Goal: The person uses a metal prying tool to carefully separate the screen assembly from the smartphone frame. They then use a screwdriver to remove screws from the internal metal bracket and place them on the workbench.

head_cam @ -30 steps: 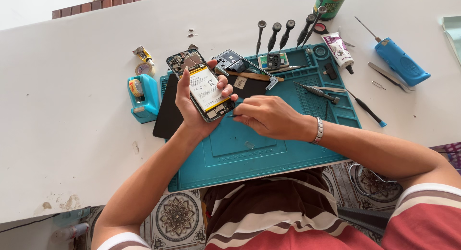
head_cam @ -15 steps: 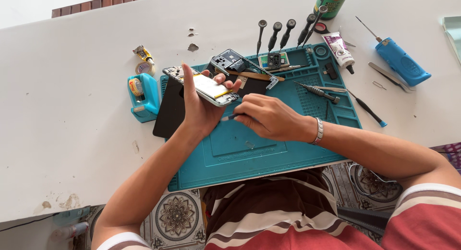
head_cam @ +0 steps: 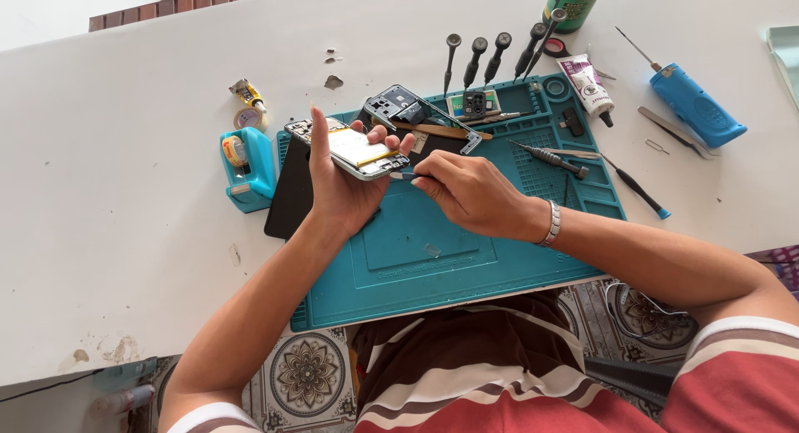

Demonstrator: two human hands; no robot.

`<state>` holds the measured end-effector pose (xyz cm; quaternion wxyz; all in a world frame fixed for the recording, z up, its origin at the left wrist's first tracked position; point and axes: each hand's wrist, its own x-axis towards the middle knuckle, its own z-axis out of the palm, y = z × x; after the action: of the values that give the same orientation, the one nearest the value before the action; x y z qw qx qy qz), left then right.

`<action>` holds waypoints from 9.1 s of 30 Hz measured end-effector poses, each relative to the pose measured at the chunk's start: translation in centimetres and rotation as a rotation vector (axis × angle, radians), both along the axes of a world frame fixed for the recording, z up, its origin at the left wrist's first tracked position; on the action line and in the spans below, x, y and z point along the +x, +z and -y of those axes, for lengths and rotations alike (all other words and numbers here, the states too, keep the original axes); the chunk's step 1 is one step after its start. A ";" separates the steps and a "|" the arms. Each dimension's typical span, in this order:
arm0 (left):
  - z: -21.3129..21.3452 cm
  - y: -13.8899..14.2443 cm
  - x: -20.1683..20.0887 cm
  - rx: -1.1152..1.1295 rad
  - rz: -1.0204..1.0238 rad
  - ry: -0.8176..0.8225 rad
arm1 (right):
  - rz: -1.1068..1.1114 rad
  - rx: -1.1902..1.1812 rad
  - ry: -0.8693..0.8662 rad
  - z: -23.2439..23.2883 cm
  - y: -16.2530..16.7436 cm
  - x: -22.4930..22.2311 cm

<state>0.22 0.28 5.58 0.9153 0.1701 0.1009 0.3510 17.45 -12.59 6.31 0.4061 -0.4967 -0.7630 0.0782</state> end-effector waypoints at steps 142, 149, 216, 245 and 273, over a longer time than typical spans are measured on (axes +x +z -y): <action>2.9 -0.2 0.0 0.824 -0.255 0.062 | 0.090 -0.158 0.004 0.2 -0.2 0.1; 1.6 -0.4 0.0 0.585 -0.122 -0.005 | 0.069 -0.135 0.001 0.4 0.7 -0.1; 3.4 -3.1 0.7 0.844 -0.402 -0.139 | 0.077 0.236 0.062 0.2 -0.7 0.9; 2.8 -2.5 0.7 1.063 -0.599 -0.231 | 0.389 0.324 -0.002 0.1 1.7 1.9; 2.9 -2.3 0.8 1.023 -0.678 -0.251 | 0.362 0.355 -0.015 -0.4 0.3 2.6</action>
<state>1.00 -2.62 3.32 0.6692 0.6992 0.1841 0.1714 20.02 -12.23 6.58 0.3445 -0.4290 -0.8214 -0.1501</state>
